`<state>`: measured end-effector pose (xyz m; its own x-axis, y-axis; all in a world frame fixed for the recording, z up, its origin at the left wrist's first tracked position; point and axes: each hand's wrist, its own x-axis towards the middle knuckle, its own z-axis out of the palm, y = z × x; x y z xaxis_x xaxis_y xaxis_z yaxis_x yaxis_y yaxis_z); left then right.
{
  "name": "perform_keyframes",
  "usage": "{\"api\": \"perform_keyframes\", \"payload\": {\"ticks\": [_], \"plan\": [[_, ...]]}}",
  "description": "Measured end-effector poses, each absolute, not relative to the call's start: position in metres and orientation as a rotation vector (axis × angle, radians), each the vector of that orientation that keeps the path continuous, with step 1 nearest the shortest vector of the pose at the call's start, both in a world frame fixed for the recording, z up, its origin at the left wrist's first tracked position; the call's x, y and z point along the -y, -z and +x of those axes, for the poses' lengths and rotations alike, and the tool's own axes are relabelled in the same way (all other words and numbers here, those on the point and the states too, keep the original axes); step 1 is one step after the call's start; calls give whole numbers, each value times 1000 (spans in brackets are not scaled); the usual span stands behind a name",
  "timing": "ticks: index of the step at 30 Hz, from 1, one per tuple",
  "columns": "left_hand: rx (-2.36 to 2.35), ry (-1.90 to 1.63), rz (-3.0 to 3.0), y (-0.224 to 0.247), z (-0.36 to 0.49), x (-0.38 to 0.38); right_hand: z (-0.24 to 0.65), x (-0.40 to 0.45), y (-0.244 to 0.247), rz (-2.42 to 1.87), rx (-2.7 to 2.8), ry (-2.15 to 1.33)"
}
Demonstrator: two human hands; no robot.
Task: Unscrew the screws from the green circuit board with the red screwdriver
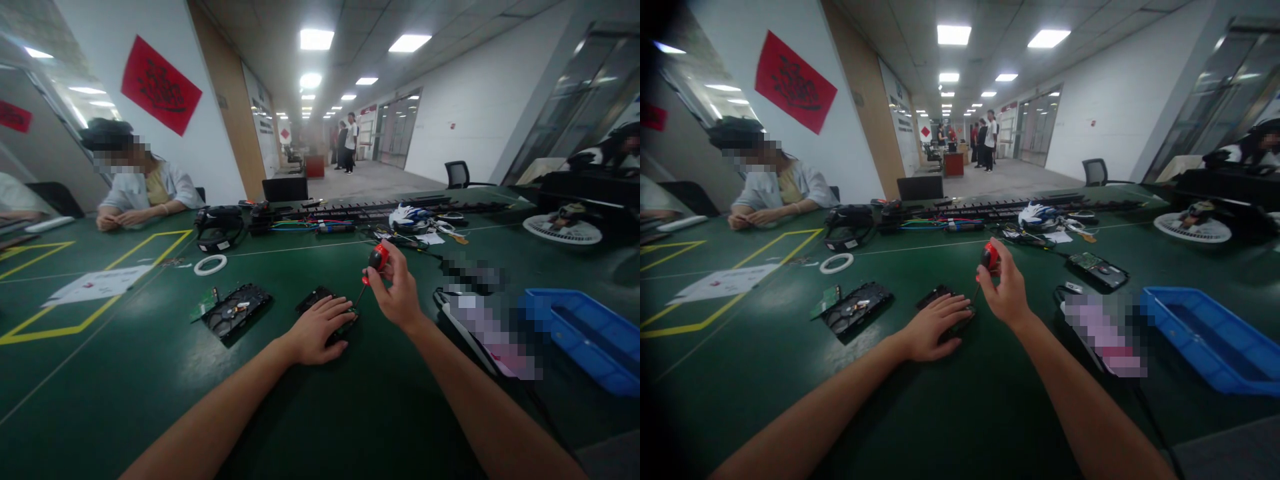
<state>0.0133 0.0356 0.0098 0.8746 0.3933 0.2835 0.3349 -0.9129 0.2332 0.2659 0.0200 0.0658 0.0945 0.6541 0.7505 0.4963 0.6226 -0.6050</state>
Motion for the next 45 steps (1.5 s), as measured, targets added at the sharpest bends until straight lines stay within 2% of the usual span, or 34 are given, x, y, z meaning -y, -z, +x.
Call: {"api": "perform_keyframes", "payload": {"ticks": [6,12,19,27,34,41,45], "plan": [[-586,-477,2872,-12,13,-32,269,-25,-63,-974,1548,-72],[-575,-486,2872,-11,13,-33,268,-22,-62,-958,1545,-181],[-571,-480,2867,-11,13,-35,269,-24,-63,-996,1519,19],[-571,-472,2872,-10,13,-35,266,-19,-66,-898,1551,-237],[-573,-473,2860,-12,12,-35,268,-23,-64,-997,1501,-40],[-566,-475,2855,-10,12,-36,266,-19,-66,-893,1539,-323],[-569,-477,2862,-11,12,-35,266,-22,-63,-950,1536,-245]]}}
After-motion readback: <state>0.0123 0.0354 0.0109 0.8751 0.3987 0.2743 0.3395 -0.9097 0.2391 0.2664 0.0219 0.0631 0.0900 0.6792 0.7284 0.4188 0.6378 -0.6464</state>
